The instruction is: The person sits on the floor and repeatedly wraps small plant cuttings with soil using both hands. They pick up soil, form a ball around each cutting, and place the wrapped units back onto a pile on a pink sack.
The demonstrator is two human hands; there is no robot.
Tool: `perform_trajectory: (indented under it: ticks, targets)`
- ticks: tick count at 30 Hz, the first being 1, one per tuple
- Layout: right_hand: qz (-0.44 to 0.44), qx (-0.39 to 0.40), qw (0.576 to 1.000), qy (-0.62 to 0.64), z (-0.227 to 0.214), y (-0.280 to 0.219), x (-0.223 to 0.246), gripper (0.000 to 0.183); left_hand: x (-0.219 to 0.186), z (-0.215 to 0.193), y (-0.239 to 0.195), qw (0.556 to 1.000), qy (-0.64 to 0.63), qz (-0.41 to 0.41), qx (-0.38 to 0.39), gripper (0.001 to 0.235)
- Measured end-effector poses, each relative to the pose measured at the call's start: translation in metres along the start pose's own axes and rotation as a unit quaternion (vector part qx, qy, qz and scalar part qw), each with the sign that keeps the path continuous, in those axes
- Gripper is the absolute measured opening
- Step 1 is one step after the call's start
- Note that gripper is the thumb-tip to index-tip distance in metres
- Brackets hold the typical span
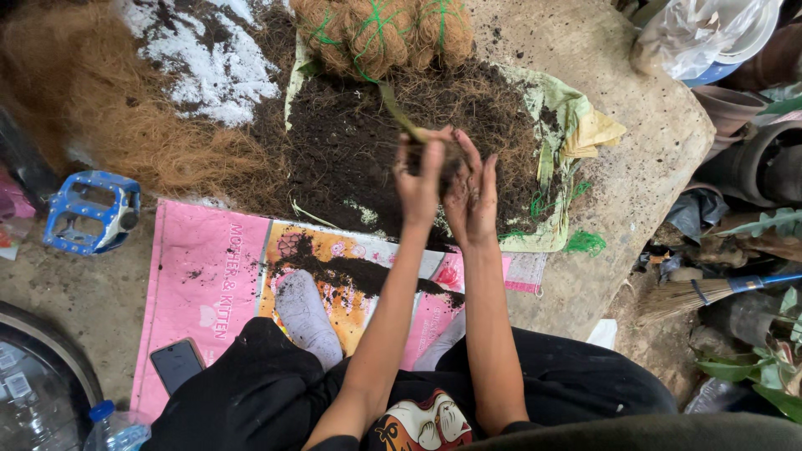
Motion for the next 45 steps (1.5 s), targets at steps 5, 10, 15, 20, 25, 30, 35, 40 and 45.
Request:
perform_trajectory:
  ticks: [5, 10, 15, 20, 25, 30, 35, 40, 45]
  targets:
    - [-0.029, -0.059, 0.998, 0.024, -0.040, 0.000, -0.008, 0.059, -0.004, 0.038, -0.019, 0.902, 0.408, 0.126, 0.069, 0.055]
    - [0.032, -0.032, 0.985, 0.165, -0.070, 0.004, -0.034, 0.062, -0.012, 0.055, -0.025, 0.862, 0.454, 0.214, 0.076, 0.032]
    - [0.054, -0.061, 0.991, 0.108, -0.091, 0.010, -0.061, 0.057, -0.013, 0.039, -0.030, 0.896, 0.384, 0.217, 0.047, 0.024]
    - [0.068, -0.089, 0.989, 0.098, -0.084, 0.012, -0.081, 0.057, -0.024, 0.028, -0.019, 0.891, 0.403, 0.207, 0.039, 0.023]
    - [-0.008, -0.001, 0.993, 0.120, -0.036, 0.010, -0.061, 0.074, -0.033, 0.005, -0.011, 0.922, 0.348, 0.167, 0.011, 0.031]
    - [-0.006, -0.020, 0.999, 0.036, -0.002, 0.011, -0.066, 0.084, -0.002, -0.045, -0.009, 0.996, 0.055, -0.025, -0.063, 0.020]
    - [0.160, -0.203, 0.818, -0.514, -0.039, -0.003, -0.125, 0.097, 0.000, -0.114, 0.001, 0.984, -0.062, -0.054, -0.159, 0.027]
    - [0.162, -0.124, 0.661, -0.722, -0.036, -0.022, -0.190, 0.114, -0.019, -0.156, -0.001, 0.962, -0.148, -0.041, -0.225, 0.037]
    - [0.063, -0.098, 0.648, -0.753, -0.009, -0.001, -0.210, 0.115, -0.029, -0.172, 0.005, 0.936, -0.266, -0.043, -0.228, 0.036]
Point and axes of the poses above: each hand's wrist, its own y-axis towards the middle knuckle, its own z-axis out of the palm, x = y × z, the point moved 5 cm from there along y, towards the middle knuckle, and after that the axes turned 6 degrees about x, right-handed, at the moved point
